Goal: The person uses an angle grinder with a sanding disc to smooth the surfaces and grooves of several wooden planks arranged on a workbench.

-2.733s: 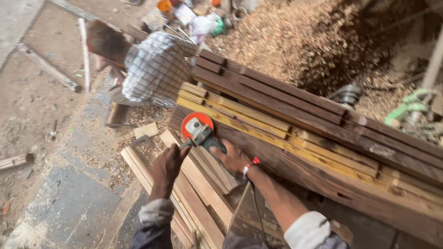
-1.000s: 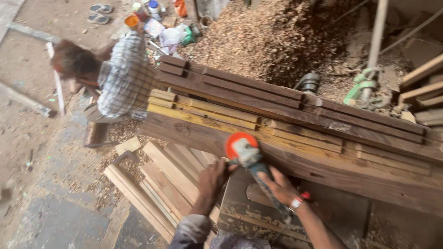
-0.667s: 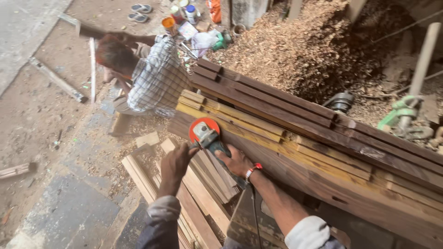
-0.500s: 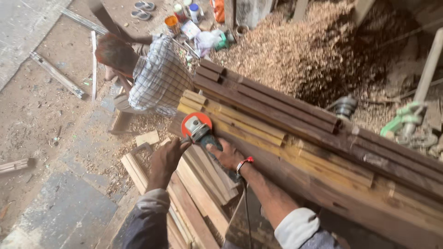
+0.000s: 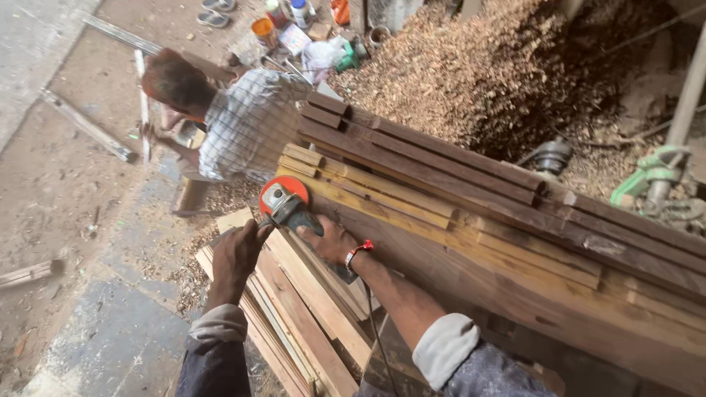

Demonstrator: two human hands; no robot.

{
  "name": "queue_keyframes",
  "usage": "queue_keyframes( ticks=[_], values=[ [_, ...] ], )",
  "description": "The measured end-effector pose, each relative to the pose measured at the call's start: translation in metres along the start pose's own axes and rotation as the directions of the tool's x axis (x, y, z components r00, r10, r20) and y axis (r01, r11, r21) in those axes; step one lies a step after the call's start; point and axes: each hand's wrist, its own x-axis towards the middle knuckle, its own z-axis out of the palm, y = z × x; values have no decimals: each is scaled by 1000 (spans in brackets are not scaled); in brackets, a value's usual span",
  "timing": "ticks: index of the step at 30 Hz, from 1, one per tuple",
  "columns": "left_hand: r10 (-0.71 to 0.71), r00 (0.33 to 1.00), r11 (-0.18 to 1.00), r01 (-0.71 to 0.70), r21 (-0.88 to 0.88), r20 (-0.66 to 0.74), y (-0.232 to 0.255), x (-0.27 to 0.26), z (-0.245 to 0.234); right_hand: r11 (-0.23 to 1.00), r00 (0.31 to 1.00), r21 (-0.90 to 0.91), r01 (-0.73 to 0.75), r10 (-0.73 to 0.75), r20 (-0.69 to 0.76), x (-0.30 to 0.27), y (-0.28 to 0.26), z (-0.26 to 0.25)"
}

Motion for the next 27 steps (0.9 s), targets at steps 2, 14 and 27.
queue_keyframes(
  ticks=[2,14,27],
  values=[
    [11,1000,1000,-11,-8,29,9,-5,2,996,996,-11,-88,88,24,-21,4,-8],
    [236,971,960,-239,-149,-36,156,-62,43,978,969,-30,-207,201,-141,-179,102,-82],
    [514,858,843,-502,-191,12,344,-116,85,908,878,365,-206,336,-341,-356,246,-134]
  ],
)
